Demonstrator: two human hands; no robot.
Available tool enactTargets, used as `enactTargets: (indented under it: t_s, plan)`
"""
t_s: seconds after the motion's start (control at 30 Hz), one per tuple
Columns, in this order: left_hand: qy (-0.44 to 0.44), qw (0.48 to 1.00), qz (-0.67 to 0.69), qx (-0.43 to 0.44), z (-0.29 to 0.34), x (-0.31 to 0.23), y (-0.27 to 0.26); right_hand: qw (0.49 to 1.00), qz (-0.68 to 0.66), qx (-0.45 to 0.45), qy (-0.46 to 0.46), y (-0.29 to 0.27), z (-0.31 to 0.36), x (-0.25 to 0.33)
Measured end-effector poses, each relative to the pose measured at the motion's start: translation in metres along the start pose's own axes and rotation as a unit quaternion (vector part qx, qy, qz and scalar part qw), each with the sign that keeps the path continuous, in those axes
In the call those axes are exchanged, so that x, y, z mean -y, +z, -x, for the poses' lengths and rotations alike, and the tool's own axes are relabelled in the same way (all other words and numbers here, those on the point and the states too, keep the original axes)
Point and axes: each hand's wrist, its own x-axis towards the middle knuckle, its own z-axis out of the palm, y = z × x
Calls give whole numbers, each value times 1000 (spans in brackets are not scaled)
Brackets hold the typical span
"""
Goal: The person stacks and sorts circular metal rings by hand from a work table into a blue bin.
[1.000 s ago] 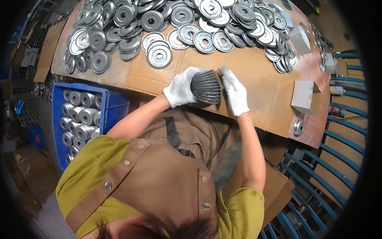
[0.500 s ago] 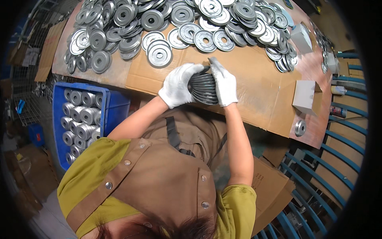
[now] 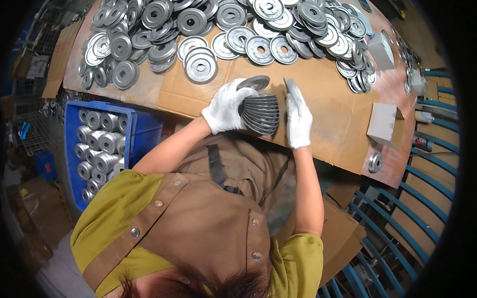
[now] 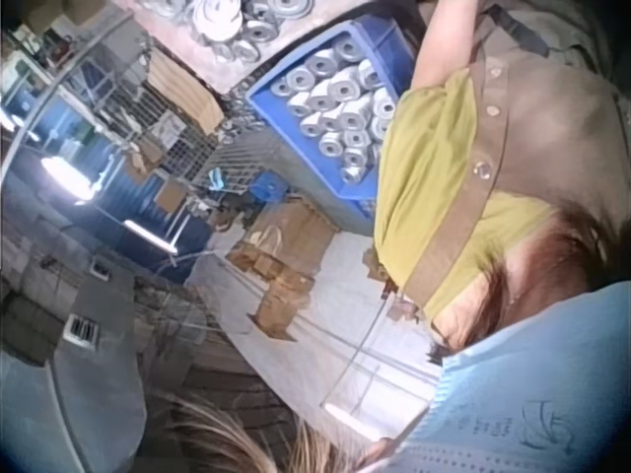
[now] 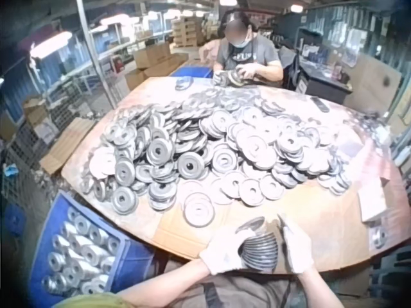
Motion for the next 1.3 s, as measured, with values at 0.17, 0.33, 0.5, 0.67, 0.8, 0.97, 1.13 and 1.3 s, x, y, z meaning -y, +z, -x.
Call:
enactTargets:
  t_s: [0.17,0.33,0.5,0.67,0.8,0.97,1.13,1.3]
  plan:
    - [10,996,71,58,3,27,11,828,348,247,-365,46,-12,93]
    - [38,999,-13,-14,-2,2,2,877,297,222,-305,5,-20,56]
    - [58,998,-23,-22,1,14,11,948,222,95,-206,9,9,34]
    - [30,998,15,58,7,27,14,823,391,287,-296,38,-13,92]
    - [51,998,-23,25,-9,-10,5,986,133,76,-68,-22,8,-9]
    - [114,991,-57,35,-14,-12,18,1000,-5,-27,12,-11,12,2]
    - [50,998,24,35,-28,-19,50,979,-43,-161,115,-20,21,-3]
    - [26,998,42,41,-34,-26,64,972,-145,-167,80,-20,29,2]
